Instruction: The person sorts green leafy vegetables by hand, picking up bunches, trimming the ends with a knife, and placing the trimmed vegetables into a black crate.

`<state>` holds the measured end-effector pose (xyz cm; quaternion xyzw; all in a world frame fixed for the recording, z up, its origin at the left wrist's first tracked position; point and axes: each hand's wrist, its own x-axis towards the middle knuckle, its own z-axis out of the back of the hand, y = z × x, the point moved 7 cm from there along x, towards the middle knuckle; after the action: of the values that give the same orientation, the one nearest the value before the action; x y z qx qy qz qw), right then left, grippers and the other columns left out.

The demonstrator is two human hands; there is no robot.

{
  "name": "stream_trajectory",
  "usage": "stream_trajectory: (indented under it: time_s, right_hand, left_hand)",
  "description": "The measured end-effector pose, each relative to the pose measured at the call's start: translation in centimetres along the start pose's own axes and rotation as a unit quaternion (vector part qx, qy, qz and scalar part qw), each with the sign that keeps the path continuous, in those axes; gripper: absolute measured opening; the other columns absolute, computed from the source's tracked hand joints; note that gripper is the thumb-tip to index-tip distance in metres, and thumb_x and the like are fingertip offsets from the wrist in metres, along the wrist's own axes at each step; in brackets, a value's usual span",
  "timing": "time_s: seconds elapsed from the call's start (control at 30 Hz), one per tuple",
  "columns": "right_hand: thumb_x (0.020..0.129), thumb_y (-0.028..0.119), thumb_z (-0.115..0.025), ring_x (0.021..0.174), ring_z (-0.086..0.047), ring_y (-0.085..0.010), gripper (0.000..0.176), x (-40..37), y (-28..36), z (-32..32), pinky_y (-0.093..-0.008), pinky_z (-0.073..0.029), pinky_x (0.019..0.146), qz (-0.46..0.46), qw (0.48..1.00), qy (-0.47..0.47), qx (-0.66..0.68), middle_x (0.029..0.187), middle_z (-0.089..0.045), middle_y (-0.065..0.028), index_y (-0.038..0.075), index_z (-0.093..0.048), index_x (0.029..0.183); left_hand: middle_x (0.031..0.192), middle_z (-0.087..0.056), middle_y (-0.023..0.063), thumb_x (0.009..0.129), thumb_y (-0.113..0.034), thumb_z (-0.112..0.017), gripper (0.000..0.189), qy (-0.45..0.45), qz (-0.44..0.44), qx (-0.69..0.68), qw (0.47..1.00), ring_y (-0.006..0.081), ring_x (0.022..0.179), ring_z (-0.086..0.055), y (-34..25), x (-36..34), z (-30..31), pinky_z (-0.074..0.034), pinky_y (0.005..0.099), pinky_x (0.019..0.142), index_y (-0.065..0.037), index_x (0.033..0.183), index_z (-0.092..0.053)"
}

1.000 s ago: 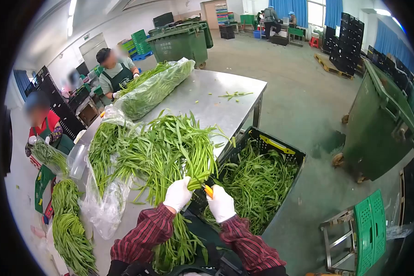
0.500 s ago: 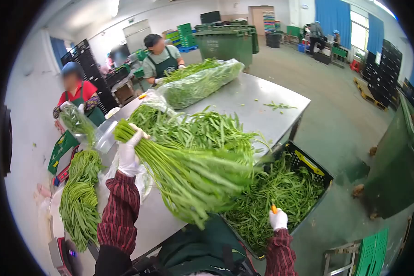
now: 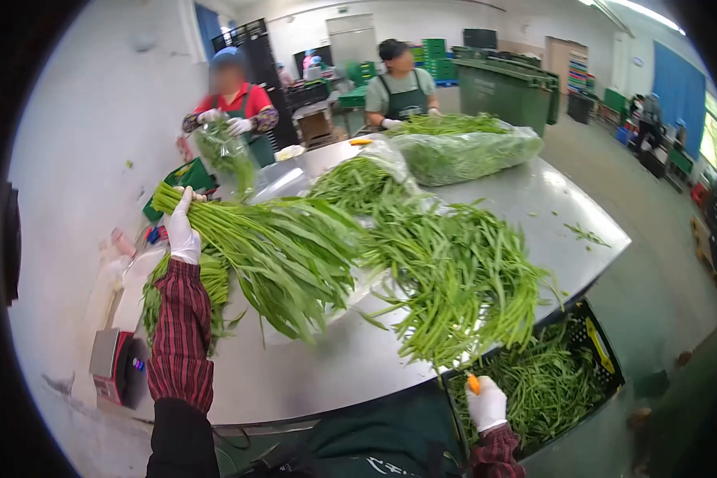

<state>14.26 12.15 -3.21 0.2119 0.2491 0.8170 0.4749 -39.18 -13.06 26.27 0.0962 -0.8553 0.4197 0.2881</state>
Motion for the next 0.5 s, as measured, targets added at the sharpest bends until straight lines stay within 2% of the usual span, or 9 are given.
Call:
stream_trajectory:
  time_s: [0.07,0.1,0.13,0.2,0.27,0.3,0.43,0.5]
  right_hand:
    - [0.079,0.024,-0.063,0.070,-0.059,-0.0383,0.020,0.1,5.1,-2.6,-0.0445,-0.047,0.061,0.071,0.996,0.059,-0.005,0.074,-0.061,-0.0198,0.004,-0.059,0.083]
    - [0.078,0.024,-0.064,0.069,-0.060,-0.0378,0.021,-0.1,7.0,-4.2,-0.0449,-0.048,0.061,0.120,0.992,0.045,0.019,0.074,-0.061,-0.0187,0.005,-0.060,0.083]
    - [0.078,0.025,-0.064,0.068,-0.060,-0.0366,0.021,-0.2,9.4,-5.8,-0.0444,-0.049,0.061,0.173,0.982,0.074,0.024,0.074,-0.062,-0.0183,0.005,-0.060,0.082]
    - [0.077,0.025,-0.065,0.067,-0.061,-0.0352,0.020,-0.5,12.9,-9.5,-0.0444,-0.048,0.060,0.257,0.956,0.132,-0.049,0.071,-0.061,-0.0172,0.006,-0.060,0.080]
    - [0.077,0.025,-0.064,0.063,-0.060,-0.0322,0.021,-0.9,16.4,-12.3,-0.0415,-0.048,0.054,0.334,0.935,0.116,-0.036,0.066,-0.057,-0.0146,0.007,-0.055,0.073]
    - [0.077,0.025,-0.063,0.061,-0.059,-0.0316,0.021,-1.1,18.0,-13.7,-0.0406,-0.047,0.053,0.367,0.916,0.143,-0.070,0.066,-0.056,-0.0137,0.007,-0.054,0.073]
    - [0.075,0.029,-0.062,0.061,-0.058,-0.0280,0.023,-1.6,21.0,-20.3,-0.0395,-0.046,0.052,0.445,0.877,0.144,-0.104,0.067,-0.054,-0.0104,0.007,-0.054,0.071]
    - [0.076,0.029,-0.062,0.061,-0.057,-0.0279,0.024,-1.8,21.6,-21.6,-0.0393,-0.046,0.052,0.442,0.877,0.156,-0.107,0.067,-0.053,-0.0106,0.007,-0.054,0.071]
  left_hand:
    - [0.073,-0.055,0.0046,0.080,0.002,-0.063,0.018,-0.036,-0.011,0.010,0.999,0.0176,0.063,-0.058,-1.6,1.3,3.8,-0.050,0.0320,0.064,-0.006,0.089,-0.051]
    - [0.072,-0.055,0.0046,0.081,0.002,-0.063,0.018,-0.052,-0.015,0.006,0.998,0.0175,0.063,-0.057,-2.0,2.2,6.2,-0.050,0.0318,0.063,-0.007,0.090,-0.050]
    - [0.072,-0.055,0.0047,0.081,0.002,-0.063,0.018,-0.068,-0.020,0.001,0.997,0.0175,0.062,-0.057,-2.6,3.0,8.5,-0.050,0.0315,0.063,-0.007,0.091,-0.050]
    - [0.071,-0.055,0.0043,0.081,0.002,-0.063,0.019,-0.086,-0.025,0.020,0.996,0.0171,0.062,-0.057,-4.3,3.6,12.0,-0.050,0.0306,0.062,-0.007,0.091,-0.050]
    - [0.071,-0.055,0.0040,0.080,0.001,-0.064,0.020,-0.135,0.015,-0.001,0.991,0.0169,0.062,-0.057,-5.1,4.4,16.4,-0.051,0.0305,0.062,-0.008,0.092,-0.050]
    - [0.071,-0.056,0.0039,0.081,-0.002,-0.064,0.018,-0.153,0.003,0.017,0.988,0.0168,0.063,-0.057,-6.0,4.9,18.5,-0.051,0.0314,0.063,-0.007,0.092,-0.050]
    - [0.072,-0.058,0.0039,0.084,-0.006,-0.062,0.009,-0.213,0.007,0.025,0.977,0.0174,0.065,-0.058,-9.3,4.9,24.3,-0.050,0.0308,0.066,-0.009,0.085,-0.054]
    - [0.073,-0.059,0.0036,0.083,-0.006,-0.063,0.009,-0.220,-0.015,0.045,0.974,0.0170,0.065,-0.058,-11.3,4.7,26.3,-0.049,0.0303,0.065,-0.009,0.084,-0.055]
